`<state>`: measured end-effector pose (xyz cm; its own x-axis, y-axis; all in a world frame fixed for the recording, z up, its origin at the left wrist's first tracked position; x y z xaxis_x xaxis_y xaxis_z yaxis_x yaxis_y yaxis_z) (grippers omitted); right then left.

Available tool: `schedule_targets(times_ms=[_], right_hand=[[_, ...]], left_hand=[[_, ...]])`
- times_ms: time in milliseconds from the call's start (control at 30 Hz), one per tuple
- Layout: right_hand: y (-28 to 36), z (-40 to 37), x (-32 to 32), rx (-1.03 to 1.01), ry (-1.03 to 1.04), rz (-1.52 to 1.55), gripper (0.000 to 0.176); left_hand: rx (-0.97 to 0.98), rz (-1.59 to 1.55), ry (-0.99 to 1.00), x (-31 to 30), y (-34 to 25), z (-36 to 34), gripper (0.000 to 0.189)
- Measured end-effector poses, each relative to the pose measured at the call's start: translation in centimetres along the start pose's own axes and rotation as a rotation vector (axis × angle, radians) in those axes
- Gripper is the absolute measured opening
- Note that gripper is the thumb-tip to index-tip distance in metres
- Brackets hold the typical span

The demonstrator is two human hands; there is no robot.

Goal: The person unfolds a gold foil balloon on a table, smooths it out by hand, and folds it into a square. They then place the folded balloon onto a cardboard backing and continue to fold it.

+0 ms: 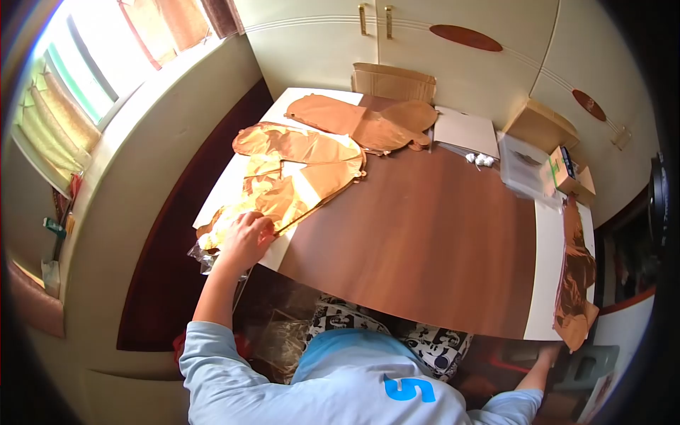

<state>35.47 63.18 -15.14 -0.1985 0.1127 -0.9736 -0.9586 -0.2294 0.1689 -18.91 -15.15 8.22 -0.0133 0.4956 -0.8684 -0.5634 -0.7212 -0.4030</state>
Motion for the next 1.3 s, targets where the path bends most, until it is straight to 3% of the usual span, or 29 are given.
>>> schedule_targets(times_ms=[100, 167, 200, 233, 267, 300, 367, 400, 433, 500, 600, 667, 767, 800, 900, 933, 967, 1033, 1067, 1200, 1267, 1300], right_hand=[[1.2, -1.4, -0.1, 0.132, -0.063, -0.047, 0.044], [9.0, -7.1, -3.8, -0.499, 0.674, -1.275, 0.045], [9.6, -9.5, -3.2, -0.787, 0.692, -1.104, 0.041], [18.2, -15.4, -10.5, -0.761, 0.760, -0.862, 0.039], [20.1, -17.3, -11.1, -0.958, 1.009, -0.602, 0.033], [23.8, -19.8, -13.9, -0.806, 1.241, -0.316, 0.028], [31.9, -22.8, -20.3, -0.938, 1.384, -0.123, 0.025], [34.9, -23.0, -21.6, -1.186, 1.308, -0.036, 0.023], [38.9, -24.0, -23.9, -1.378, 1.082, 0.108, 0.021], [46.3, -25.7, -25.6, -1.615, 0.734, 0.271, 0.017], [58.6, -30.2, -25.0, -1.770, 0.449, 0.601, 0.015], [65.7, -34.4, -22.7, -1.832, 0.145, 0.761, 0.030], [73.3, -40.1, -19.1, -1.956, -0.003, 0.475, 0.056], [74.9, -41.3, -18.2, -1.989, -0.061, 0.517, 0.050], [79.0, -43.1, -17.2, -1.964, 0.246, 0.121, 0.034], [79.9, -42.9, -16.5, -1.856, 0.407, 0.228, 0.031], [80.7, -42.4, -15.7, -1.738, 0.563, 0.330, 0.029], [81.7, -41.4, -15.5, -1.531, 0.760, 0.426, 0.025], [82.5, -41.0, -14.1, -1.514, 0.829, 0.464, 0.026], [83.9, -40.0, -13.5, -1.352, 1.003, 0.521, 0.018], [84.5, -40.2, -12.3, -1.468, 0.967, 0.626, 0.017], [84.4, -40.5, -11.8, -1.524, 0.952, 0.677, 0.016]], left_hand=[[0.092, 0.072, 0.058, 0.2, 1.5, -0.6, 0.024], [0.217, 0.214, 0.068, 1.2, 3.0, -0.8, 0.021], [0.252, 0.180, 0.016, 1.2, 2.8, -0.8, 0.013], [0.160, 0.184, 0.123, 1.1, 3.1, -0.4, 0.012], [0.069, 0.187, 0.231, 0.7, 3.3, 0.3, 0.011], [-0.020, 0.189, 0.339, 0.2, 3.3, 0.9, 0.011], [-0.282, -0.030, 0.199, -2.1, 0.6, 2.2, 0.012], [-0.409, -0.138, 0.127, -2.9, 0.0, 2.9, 0.013], [-0.461, -0.196, 0.167, -3.1, 0.7, 3.5, 0.016], [-0.568, -0.314, 0.243, -3.0, 2.7, 4.7, 0.024], [-0.585, -0.384, 0.270, -3.5, 2.9, 5.9, 0.028], [-0.560, -0.418, 0.288, -3.8, 3.2, 6.5, 0.031], [-0.431, -0.301, 0.264, -2.9, 4.3, 7.3, 0.033], [-0.587, -0.315, 0.361, -3.2, 3.8, 7.9, 0.040], [-0.119, 0.220, -0.188, -4.6, -0.1, 6.8, 0.051], [-0.242, 0.136, -0.076, -5.1, -0.3, 7.2, 0.052], [0.136, 0.173, -0.255, -4.2, -0.5, 6.1, 0.036], [0.587, 0.279, -0.125, -3.0, -0.2, 4.9, 0.028], [0.688, 0.286, -0.087, -2.3, 0.0, 4.8, 0.028], [0.294, 0.261, -0.003, 0.7, 1.3, 3.1, 0.041], [0.167, 0.287, 0.148, -0.4, -0.1, 2.5, 0.045], [0.304, 0.340, 0.055, -0.7, -0.6, 2.8, 0.046]])
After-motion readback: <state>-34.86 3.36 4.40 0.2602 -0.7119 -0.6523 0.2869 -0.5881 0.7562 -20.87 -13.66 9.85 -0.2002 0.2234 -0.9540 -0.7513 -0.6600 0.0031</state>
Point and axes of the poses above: each hand's wrist, its own z-axis towards the middle knuckle, its own x-axis out of the palm, y = z × x, the point moved 2 cm from there along z, towards the middle knuckle, and after that the axes turned 13 degrees about -z, right-handed, at the moved point
